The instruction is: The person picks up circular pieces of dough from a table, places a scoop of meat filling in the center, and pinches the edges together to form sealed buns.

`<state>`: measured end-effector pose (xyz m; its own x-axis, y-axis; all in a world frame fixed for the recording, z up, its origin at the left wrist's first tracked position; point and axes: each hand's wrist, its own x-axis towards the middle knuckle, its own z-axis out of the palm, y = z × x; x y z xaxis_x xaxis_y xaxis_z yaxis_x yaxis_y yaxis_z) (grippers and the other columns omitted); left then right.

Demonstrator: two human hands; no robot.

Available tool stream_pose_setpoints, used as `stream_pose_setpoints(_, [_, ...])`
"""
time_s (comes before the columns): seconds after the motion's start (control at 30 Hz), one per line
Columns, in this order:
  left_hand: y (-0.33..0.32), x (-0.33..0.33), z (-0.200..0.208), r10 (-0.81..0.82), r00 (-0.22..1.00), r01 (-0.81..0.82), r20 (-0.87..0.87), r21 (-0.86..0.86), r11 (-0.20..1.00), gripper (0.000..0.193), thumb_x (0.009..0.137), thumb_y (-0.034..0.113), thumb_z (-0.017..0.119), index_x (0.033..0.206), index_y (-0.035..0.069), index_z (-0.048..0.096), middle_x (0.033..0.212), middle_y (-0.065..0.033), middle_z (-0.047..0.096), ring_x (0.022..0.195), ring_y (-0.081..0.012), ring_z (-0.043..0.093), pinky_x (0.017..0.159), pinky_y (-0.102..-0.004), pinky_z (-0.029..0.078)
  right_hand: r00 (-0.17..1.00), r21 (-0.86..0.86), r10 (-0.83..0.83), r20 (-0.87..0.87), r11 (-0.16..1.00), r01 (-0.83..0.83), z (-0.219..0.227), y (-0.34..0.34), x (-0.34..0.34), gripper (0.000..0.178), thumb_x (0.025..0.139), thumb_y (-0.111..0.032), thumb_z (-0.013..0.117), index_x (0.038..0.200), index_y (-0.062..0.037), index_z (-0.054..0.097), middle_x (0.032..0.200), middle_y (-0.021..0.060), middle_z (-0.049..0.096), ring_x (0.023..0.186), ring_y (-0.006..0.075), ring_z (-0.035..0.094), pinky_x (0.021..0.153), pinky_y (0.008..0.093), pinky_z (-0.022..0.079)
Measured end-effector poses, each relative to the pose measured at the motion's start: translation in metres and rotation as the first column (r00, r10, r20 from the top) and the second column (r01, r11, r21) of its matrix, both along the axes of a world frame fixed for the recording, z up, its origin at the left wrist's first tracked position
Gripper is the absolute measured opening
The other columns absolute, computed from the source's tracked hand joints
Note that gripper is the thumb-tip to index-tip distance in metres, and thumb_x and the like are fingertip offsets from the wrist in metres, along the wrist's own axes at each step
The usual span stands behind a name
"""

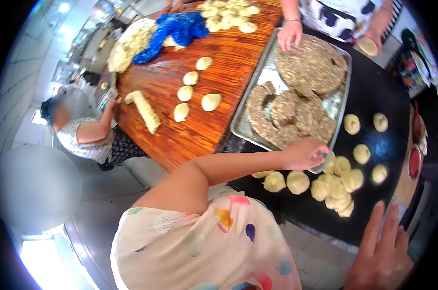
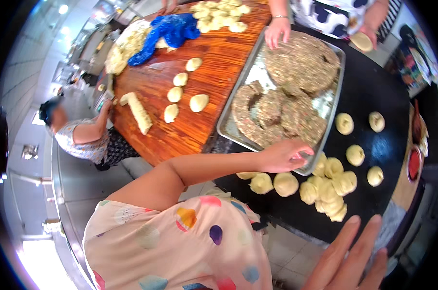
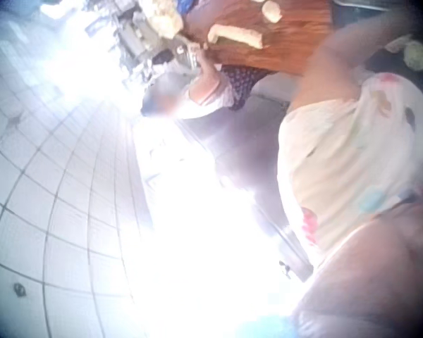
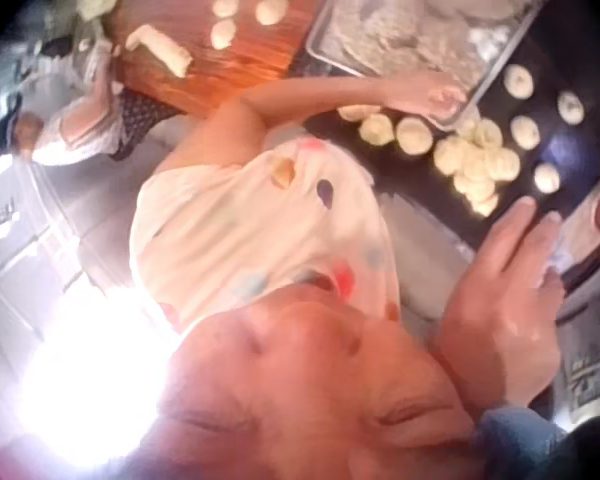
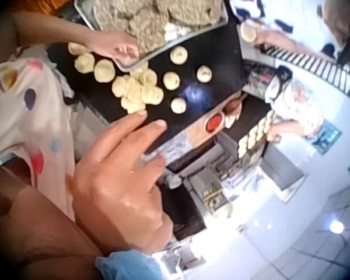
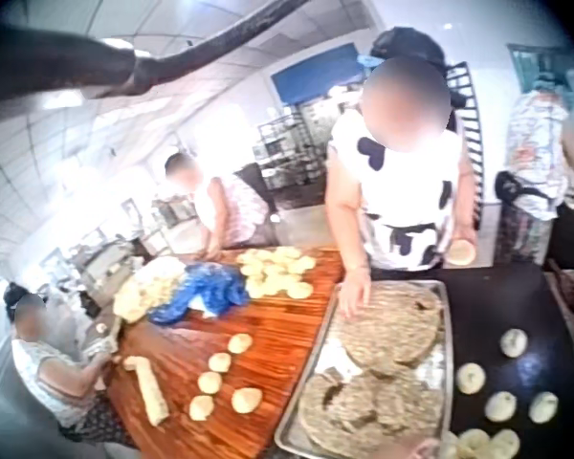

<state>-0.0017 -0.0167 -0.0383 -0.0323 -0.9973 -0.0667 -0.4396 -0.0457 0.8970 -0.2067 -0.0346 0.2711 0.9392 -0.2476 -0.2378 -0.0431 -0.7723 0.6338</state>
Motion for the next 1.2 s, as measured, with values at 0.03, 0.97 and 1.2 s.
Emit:
stream_pose_setpoints(0.03, [0.001,0.005,0.003,0.024,0.998,-0.023,-0.064,0.015,1.000,0.030,0.092,0.022,0.062,0.114,0.002,0.059,0.110,-0.0172,0.062,0.094,-0.0294,0.068,0.080,-0.0365,0.055,0.998,0.027,-0.043,-0.051,0.999,0.044,0.010,0.002,0.019,0.043,0.083,-0.010,0.058,0.125,-0.0068,0.058,0.124,0.0049,0.061,0.074,0.0157,0.065,0.056,0.0234,0.054])
stream_pose_setpoints(0.97, [-0.003,0.622,-0.118,0.811,0.201,-0.907,-0.549,0.208,0.366,0.027,0.091,0.013,0.061,0.110,-0.005,0.057,0.092,-0.0116,0.063,0.082,-0.0192,0.063,0.071,-0.0285,0.055,0.695,0.950,-0.699,-0.167,-0.302,-0.075,-0.439,-0.074,0.491,0.035,0.091,-0.014,0.065,0.121,0.0016,0.059,0.107,0.0124,0.068,0.091,0.0161,0.065,0.076,0.0278,0.054])
stream_pose_setpoints(1.2, [-0.095,0.717,-0.155,0.822,-0.149,-0.898,-0.550,0.423,0.120,0.038,0.082,0.028,0.073,0.101,-0.003,0.060,0.093,-0.0099,0.059,0.074,-0.0196,0.056,0.067,-0.0303,0.050,0.453,0.913,-0.801,0.391,0.400,-0.080,-0.453,-0.061,0.547,0.025,0.094,-0.015,0.057,0.115,-0.0014,0.062,0.098,0.0104,0.062,0.090,0.0236,0.059,0.080,0.0351,0.047])
